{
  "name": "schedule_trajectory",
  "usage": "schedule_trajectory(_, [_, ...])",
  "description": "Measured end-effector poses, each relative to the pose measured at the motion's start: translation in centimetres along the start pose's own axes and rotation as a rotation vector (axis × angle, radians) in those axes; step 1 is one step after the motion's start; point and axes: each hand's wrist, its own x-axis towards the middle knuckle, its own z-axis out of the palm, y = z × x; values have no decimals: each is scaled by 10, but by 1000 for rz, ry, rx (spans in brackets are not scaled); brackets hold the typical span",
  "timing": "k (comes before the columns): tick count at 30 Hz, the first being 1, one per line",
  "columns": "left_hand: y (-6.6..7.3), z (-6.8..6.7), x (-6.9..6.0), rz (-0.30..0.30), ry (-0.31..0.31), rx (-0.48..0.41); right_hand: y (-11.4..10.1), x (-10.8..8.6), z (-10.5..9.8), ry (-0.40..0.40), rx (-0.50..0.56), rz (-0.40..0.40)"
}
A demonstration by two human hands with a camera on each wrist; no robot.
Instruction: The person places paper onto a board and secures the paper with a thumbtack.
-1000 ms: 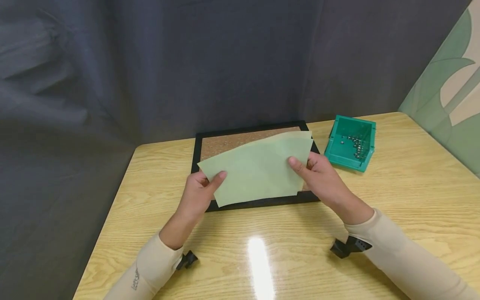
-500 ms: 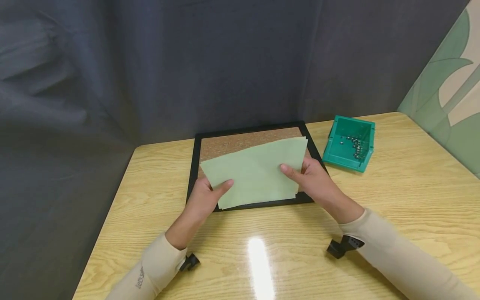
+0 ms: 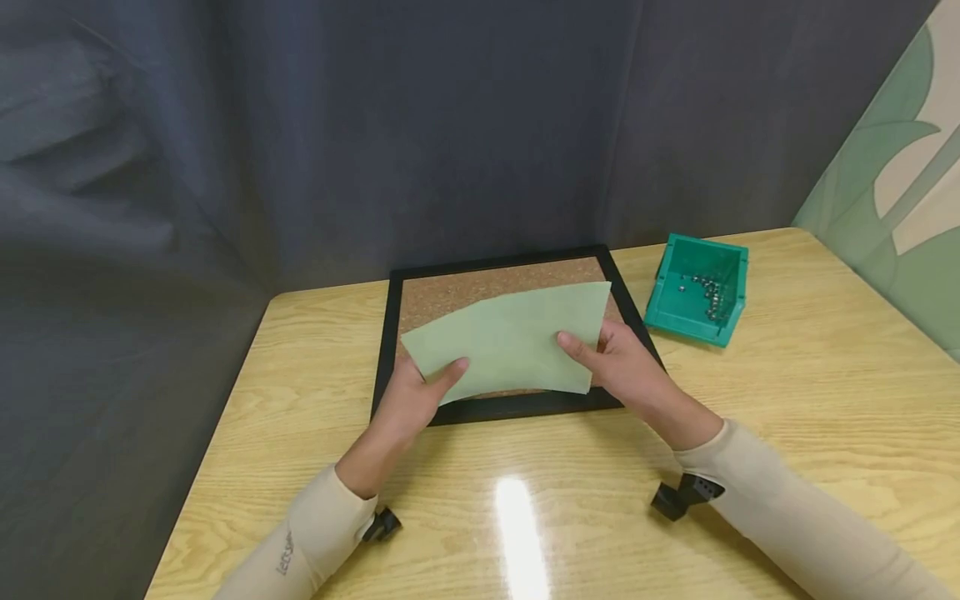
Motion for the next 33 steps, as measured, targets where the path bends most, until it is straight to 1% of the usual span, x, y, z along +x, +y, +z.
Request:
schedule_trajectory(4, [2,-1,1,-8,22,-2,-1,1,-1,21,-26,-11])
schedule_trajectory(7, [1,-2,0,-50,16,7,1,2,0,27,-47,7])
schedule_trajectory(9, [-4,-2,-1,-89,-2,9,6,3,1,22,-64,22])
schedule_trajectory(11, [-9,-2,-2,-110,-15,9,10,3,3,14,-76,24])
schedule_trajectory(14, [-12,-1,-2,-110,-21,-9,13,2,4,8,-53,6])
schedule_trajectory(18, [-8,0,1,-104,-9,-19,12,2,2,-1,-26,-17])
schedule_trajectory(22, [-8,2,5,-130,-21,-32,12,4,-1,1,-73,-31])
schedule_trajectory(25, [-10,4,5,-135,-26,-25,13,5,-1,5,-106,-42])
schedule_trajectory(27, [-9,5,5,-129,-18,-19,13,5,-2,10,-104,-47])
schedule_trajectory(30, [-9,6,5,-121,-8,-2,12,5,-2,42,-115,-38])
schedule_trajectory(33, [-11,7,5,-137,-38,-13,12,4,-1,86,-138,-7])
